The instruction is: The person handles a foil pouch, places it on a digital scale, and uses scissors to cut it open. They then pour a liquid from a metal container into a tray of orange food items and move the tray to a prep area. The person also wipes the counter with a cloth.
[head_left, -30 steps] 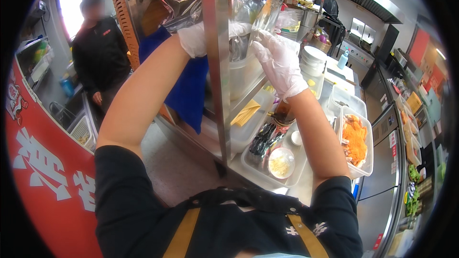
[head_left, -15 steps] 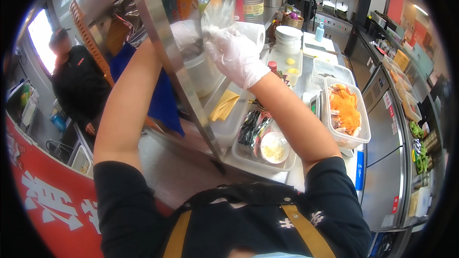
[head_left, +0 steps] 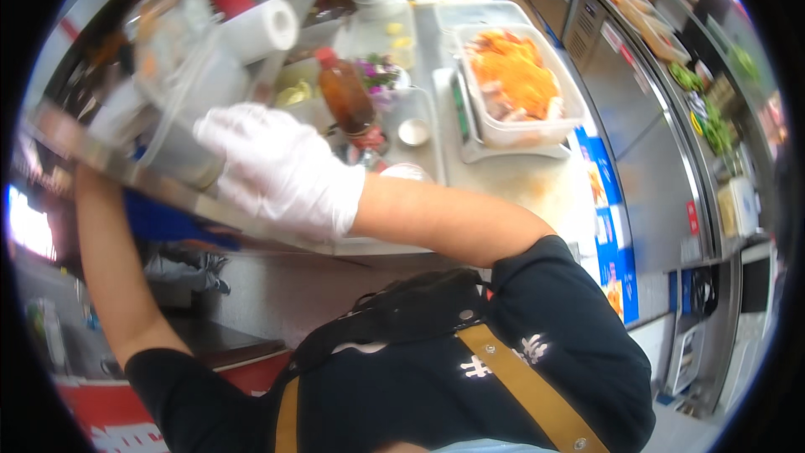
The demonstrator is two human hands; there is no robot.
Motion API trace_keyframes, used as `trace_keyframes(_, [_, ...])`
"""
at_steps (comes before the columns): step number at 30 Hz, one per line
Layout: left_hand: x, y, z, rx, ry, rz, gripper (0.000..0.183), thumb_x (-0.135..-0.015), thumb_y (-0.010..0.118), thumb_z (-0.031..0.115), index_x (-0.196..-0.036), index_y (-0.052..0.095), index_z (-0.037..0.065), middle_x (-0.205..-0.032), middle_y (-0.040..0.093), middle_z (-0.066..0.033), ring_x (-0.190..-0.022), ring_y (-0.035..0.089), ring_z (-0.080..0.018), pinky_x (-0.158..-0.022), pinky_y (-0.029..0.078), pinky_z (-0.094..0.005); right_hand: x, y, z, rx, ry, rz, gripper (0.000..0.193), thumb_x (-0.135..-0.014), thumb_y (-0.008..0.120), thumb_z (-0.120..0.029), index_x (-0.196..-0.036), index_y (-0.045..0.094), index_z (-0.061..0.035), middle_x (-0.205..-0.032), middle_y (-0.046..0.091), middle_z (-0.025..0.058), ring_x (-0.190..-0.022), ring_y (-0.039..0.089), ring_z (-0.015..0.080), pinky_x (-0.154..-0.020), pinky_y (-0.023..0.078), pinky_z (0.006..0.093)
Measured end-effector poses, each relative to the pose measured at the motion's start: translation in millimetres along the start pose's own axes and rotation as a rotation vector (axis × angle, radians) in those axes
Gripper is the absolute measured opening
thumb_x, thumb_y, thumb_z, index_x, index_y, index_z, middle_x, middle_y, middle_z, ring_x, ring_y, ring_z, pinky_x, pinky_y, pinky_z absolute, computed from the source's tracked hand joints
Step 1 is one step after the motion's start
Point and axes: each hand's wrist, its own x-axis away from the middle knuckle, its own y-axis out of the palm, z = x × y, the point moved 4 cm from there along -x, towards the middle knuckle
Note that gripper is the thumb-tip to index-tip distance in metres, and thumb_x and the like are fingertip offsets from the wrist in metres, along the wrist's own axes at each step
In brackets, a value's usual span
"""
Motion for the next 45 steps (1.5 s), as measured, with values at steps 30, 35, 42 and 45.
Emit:
trace_keyframes(30, [195,344,376,1.704,-0.753,-0.216,0.037,-0.1,0.052,0.021,-0.13,0.052,0.0,-0.097,0.059,-0.0021,-0.088,0.057,-0.0122,-0.073,0.05,-0.025,394,-252,116,0.088,0.724,-0.519,0.045,-0.095,0.054,-0.025,-0.136,0.048,-0.0075,-0.13,0.057,0.016,-0.12,0.054,0.0316,-0.102,0.044,0.0398])
trace_keyframes(35, [180,384,385,1.768,-0.744,-0.35,0.038,-0.099,0.052,0.023,-0.129,0.053,-0.001,-0.096,0.059,-0.002,-0.088,0.057,-0.0122,-0.075,0.05,-0.0249,409,-215,135,0.328,0.594,-0.614,0.066,-0.086,0.064,-0.035,-0.139,0.042,-0.0035,-0.14,0.047,0.018,-0.13,0.044,0.0348,-0.112,0.032,0.0418])
trace_keyframes(42, [190,432,365,1.552,-0.739,-0.309,0.042,-0.1,0.051,0.027,-0.131,0.052,-0.002,-0.114,0.063,-0.0072,-0.104,0.059,-0.0152,-0.087,0.049,-0.0306,525,-496,93,1.227,1.592,-0.193,0.071,-0.086,0.068,-0.028,-0.142,0.037,0.0025,-0.137,0.047,0.027,-0.126,0.046,0.0399,-0.107,0.036,0.0427])
trace_keyframes(45, [184,462,394,0.951,-0.36,-0.381,0.054,-0.099,0.05,0.033,-0.138,0.044,-0.004,-0.132,0.054,-0.0165,-0.122,0.051,-0.0264,-0.102,0.04,-0.0413,573,-536,62,1.346,1.528,-0.225,0.06,-0.094,0.059,-0.022,-0.144,0.035,0.0016,-0.147,0.038,0.0244,-0.136,0.036,0.0373,-0.114,0.028,0.0408])
